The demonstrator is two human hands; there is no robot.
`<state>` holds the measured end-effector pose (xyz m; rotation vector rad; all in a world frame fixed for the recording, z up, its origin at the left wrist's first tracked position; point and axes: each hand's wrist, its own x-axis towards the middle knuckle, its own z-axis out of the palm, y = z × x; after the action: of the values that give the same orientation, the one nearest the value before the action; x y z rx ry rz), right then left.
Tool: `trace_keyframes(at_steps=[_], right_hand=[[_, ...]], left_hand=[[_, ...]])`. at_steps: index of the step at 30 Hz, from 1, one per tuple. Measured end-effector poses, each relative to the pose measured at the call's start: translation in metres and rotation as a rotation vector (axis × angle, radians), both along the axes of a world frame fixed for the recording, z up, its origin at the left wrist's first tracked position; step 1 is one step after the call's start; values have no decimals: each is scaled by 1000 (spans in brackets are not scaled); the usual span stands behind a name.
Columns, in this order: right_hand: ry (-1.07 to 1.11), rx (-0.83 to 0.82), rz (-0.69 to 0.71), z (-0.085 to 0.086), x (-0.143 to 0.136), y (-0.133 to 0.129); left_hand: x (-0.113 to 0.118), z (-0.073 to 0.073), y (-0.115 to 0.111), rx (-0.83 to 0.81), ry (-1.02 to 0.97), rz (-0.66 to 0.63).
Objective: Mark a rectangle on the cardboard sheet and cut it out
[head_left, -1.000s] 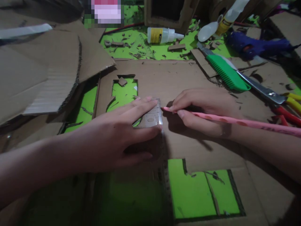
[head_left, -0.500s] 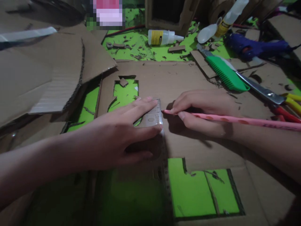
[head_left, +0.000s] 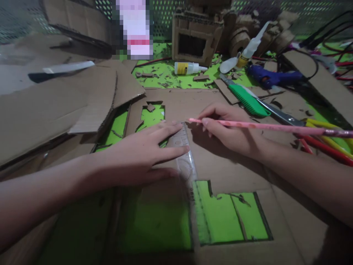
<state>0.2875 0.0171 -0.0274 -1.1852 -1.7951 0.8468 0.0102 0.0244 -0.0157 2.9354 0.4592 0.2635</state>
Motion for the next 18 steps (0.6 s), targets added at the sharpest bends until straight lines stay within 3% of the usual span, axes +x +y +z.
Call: trace_keyframes(at_steps=[4,7,10,12,15,18], right_hand=[[154,-2,-138,3,3,6],[141,86,-69,9,11,8],[101,60,70,16,16,0],[-5,36,201,20,17,-14],[-338,11,358,25,11,-45],[-529,209,370,29,1,-77]], left_hand=[[4,7,-6,135,46,62],[4,7,-9,179,39,70],[4,7,-9,166,72,68],[3,8,-8,159,97,78],[3,9,-8,174,83,106],[1,7,-4,173,43,131]])
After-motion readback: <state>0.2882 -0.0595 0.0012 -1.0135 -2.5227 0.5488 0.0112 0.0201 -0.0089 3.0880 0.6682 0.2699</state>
